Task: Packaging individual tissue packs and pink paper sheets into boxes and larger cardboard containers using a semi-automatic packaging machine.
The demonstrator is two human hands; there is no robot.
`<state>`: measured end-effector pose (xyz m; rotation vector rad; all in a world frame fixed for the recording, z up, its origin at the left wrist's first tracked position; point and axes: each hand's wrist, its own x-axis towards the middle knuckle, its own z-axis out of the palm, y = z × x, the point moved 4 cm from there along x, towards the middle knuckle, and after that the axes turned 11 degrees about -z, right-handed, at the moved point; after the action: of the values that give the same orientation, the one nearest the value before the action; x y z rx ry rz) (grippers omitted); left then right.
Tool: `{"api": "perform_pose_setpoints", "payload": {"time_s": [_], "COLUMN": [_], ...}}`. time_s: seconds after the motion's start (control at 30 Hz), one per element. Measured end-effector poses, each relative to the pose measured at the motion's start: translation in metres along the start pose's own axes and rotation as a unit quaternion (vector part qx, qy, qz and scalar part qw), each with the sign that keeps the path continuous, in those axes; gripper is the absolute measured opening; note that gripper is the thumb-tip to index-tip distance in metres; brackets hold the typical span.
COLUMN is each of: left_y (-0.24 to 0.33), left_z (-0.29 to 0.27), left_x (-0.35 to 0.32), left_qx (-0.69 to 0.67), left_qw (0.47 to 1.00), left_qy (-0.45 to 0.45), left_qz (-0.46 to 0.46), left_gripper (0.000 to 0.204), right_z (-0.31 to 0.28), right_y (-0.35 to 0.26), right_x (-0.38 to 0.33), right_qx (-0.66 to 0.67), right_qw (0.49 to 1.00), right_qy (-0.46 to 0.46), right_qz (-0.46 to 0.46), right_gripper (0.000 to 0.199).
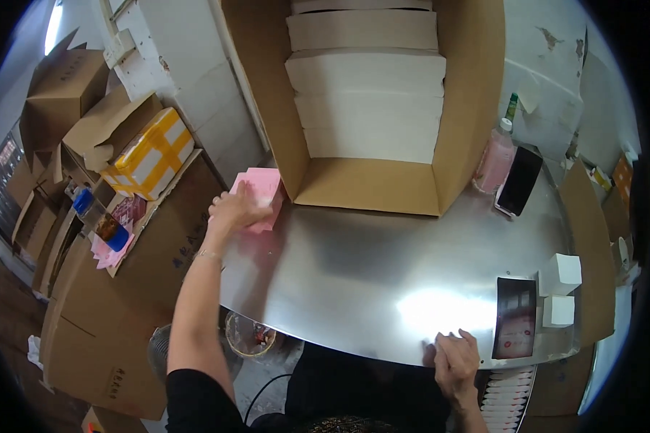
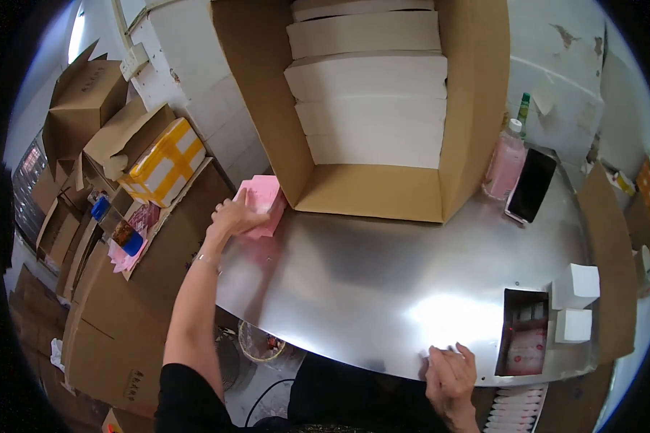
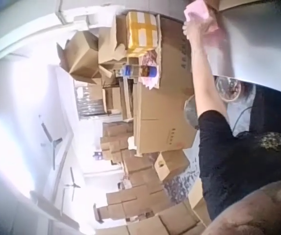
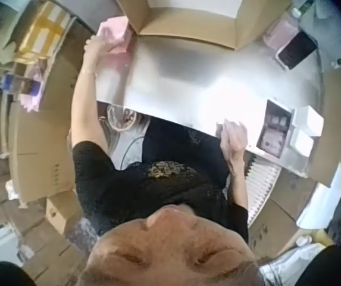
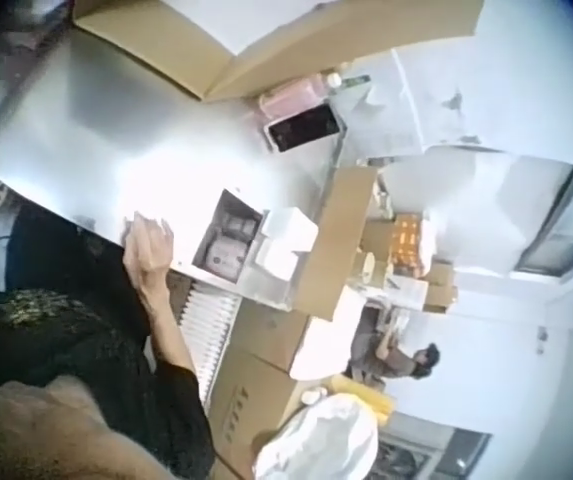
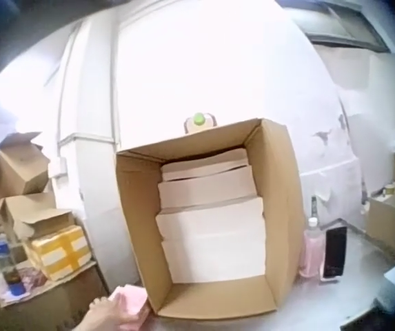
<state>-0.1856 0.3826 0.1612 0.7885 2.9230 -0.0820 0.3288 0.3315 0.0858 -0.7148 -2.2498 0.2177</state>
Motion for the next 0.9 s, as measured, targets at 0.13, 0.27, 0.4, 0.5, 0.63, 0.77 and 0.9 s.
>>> {"api": "perform_pose_setpoints", "payload": {"time_s": [0.13, 0.27, 0.4, 0.5, 0.63, 0.77, 0.9], "left_y": [-0.005, 0.021, 0.039, 0.042, 0.029, 0.041, 0.038], "left_z": [0.032, 0.09, 0.108, 0.108, 0.112, 0.1, 0.098], "left_x": [-0.087, -0.179, -0.197, -0.176, -0.151, -0.18, -0.19], "left_qx": [-0.03, -0.05, -0.189, -0.276, -0.544, -0.571, -0.556], "left_qw": [0.996, 0.966, 0.941, 0.919, 0.782, 0.651, 0.693], "left_qy": [-0.003, 0.008, 0.035, 0.083, -0.276, -0.489, -0.419], "left_qz": [0.082, 0.253, 0.279, 0.27, 0.129, 0.106, 0.187], "left_gripper": [0.124, 0.131, 0.112, 0.088, 0.058, 0.049, 0.049], "right_z": [0.01, 0.056, 0.088, 0.093, 0.096, 0.102, 0.096], "right_y": [-0.011, -0.029, -0.046, -0.046, -0.049, -0.036, -0.034], "right_x": [0.015, 0.068, 0.093, 0.086, 0.076, 0.07, 0.081], "right_qx": [0.096, 0.17, 0.137, 0.099, 0.153, 0.247, 0.268], "right_qw": [0.995, 0.984, 0.989, 0.994, 0.987, 0.958, 0.95], "right_qy": [0.019, 0.03, 0.032, 0.028, 0.049, 0.071, 0.007], "right_qz": [-0.006, -0.044, -0.033, -0.027, 0.018, 0.127, 0.16], "right_gripper": [0.022, 0.024, 0.024, 0.023, 0.017, 0.013, 0.015]}}
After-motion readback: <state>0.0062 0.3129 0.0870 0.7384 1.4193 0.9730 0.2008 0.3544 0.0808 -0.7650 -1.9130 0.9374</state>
